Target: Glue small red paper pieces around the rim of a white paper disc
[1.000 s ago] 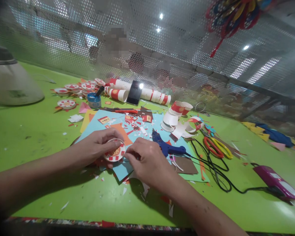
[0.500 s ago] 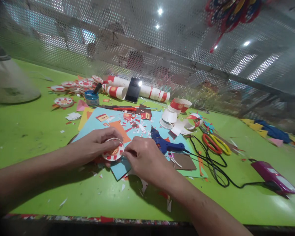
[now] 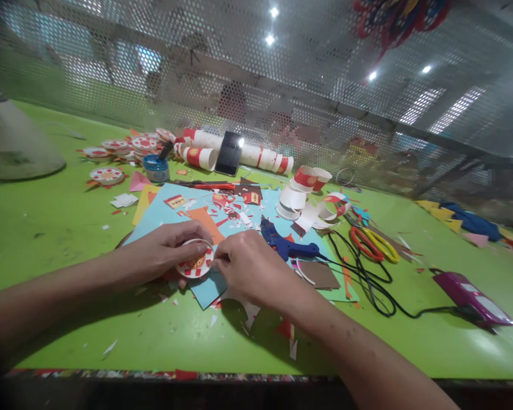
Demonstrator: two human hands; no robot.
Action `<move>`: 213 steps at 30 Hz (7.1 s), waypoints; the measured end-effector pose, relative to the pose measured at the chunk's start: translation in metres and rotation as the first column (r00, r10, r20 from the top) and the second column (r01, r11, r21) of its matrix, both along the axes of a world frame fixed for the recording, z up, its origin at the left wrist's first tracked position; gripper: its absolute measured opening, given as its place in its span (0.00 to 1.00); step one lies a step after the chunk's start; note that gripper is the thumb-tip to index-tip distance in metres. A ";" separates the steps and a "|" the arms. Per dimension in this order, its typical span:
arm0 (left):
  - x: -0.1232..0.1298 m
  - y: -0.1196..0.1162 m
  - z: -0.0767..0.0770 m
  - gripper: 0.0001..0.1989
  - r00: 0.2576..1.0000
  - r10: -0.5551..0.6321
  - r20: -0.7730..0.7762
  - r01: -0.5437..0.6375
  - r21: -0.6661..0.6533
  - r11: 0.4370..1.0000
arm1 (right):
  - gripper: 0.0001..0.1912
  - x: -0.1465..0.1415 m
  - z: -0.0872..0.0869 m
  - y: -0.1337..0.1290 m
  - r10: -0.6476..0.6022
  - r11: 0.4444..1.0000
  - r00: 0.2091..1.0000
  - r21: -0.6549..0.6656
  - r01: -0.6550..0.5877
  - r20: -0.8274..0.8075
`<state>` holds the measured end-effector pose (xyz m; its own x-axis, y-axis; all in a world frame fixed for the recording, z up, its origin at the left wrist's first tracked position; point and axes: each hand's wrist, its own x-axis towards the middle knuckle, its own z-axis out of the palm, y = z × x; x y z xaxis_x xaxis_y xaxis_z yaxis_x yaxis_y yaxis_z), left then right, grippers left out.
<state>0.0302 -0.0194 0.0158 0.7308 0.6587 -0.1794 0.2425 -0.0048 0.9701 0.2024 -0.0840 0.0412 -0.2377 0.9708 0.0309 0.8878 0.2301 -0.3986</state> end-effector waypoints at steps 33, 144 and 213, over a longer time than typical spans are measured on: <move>-0.001 0.001 0.003 0.12 1.000 0.031 -0.001 -0.031 0.000 1.000 | 0.15 -0.002 0.007 -0.004 -0.213 0.933 0.950 -0.337 0.129 -0.226; -0.004 -0.006 0.003 0.12 0.976 0.116 0.185 -0.083 -0.178 0.981 | 0.08 -0.018 -0.010 -0.017 -0.036 0.966 0.975 0.256 -0.022 0.218; -0.005 -0.001 0.012 0.14 0.984 0.085 0.158 -0.071 -0.091 0.993 | 0.15 -0.012 -0.006 -0.008 -0.153 0.983 0.981 0.082 0.163 -0.118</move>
<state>0.0250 -0.0204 0.0279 0.7017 0.7022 -0.1208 0.0790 0.0918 0.9926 0.1906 -0.0922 0.0355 -0.0718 0.9878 0.1384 0.8673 0.1304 -0.4804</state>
